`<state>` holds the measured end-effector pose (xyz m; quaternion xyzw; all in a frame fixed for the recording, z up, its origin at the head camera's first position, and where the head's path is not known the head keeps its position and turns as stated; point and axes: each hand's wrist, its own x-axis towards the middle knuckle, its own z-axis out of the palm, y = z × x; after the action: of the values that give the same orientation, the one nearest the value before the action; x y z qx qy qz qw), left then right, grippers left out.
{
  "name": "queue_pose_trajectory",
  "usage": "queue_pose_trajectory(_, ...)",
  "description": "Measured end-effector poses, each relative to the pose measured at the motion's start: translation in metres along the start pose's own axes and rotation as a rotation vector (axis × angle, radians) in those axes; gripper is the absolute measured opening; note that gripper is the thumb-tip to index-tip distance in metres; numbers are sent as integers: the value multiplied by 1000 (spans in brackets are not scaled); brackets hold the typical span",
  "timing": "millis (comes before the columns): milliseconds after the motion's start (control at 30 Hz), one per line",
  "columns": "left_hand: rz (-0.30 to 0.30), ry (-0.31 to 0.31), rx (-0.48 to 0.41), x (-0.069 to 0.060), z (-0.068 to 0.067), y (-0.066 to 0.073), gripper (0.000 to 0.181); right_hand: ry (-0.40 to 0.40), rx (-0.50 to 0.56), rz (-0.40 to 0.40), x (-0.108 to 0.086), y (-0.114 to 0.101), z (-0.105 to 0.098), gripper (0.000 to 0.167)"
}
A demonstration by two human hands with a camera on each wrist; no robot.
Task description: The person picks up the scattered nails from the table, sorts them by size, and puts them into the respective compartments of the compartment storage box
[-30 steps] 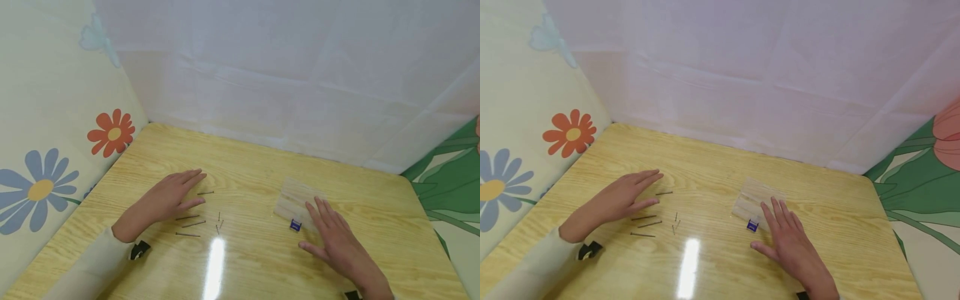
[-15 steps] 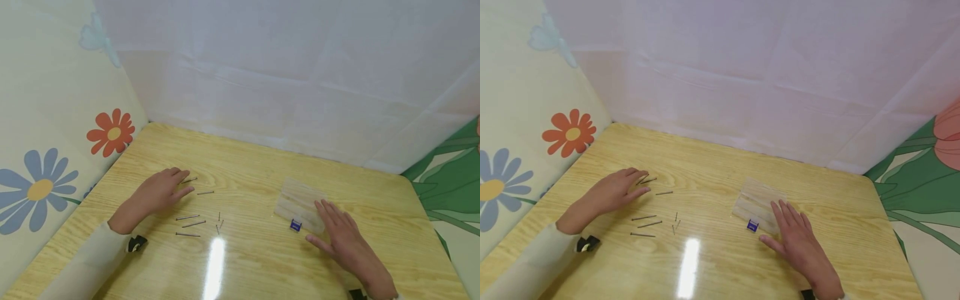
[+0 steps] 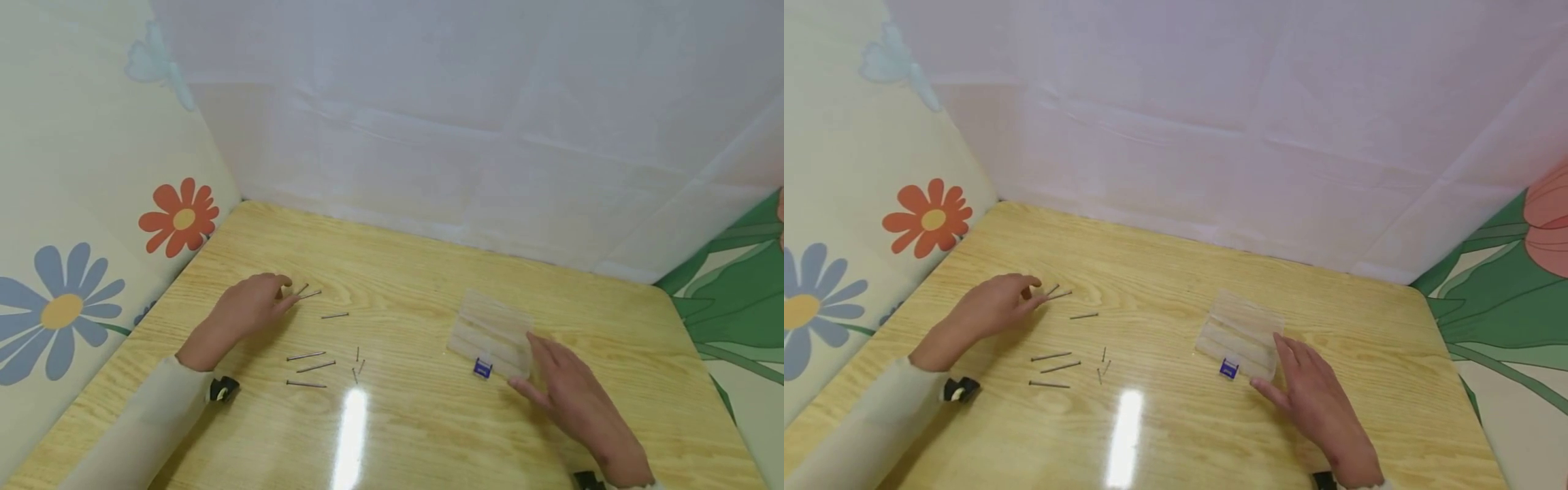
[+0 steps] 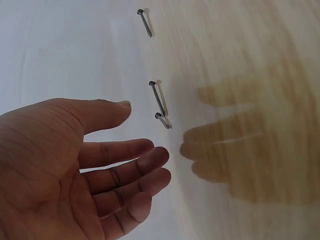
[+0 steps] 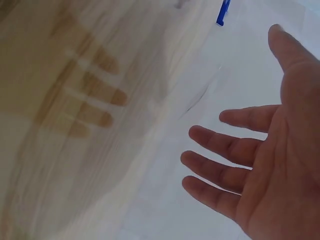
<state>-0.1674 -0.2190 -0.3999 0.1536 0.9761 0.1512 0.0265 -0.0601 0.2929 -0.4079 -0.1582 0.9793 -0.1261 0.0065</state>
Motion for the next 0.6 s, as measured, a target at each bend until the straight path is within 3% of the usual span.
queue_pose_trajectory(233, -36, -60, -34, 7, -2, -4, 33, -40, 12, 90, 0, 2, 0, 90)
queue_pose_trajectory(600, -48, -58, -54, 16, 3, -12, 21, -81, 8, 123, 3, 5, 1, 87)
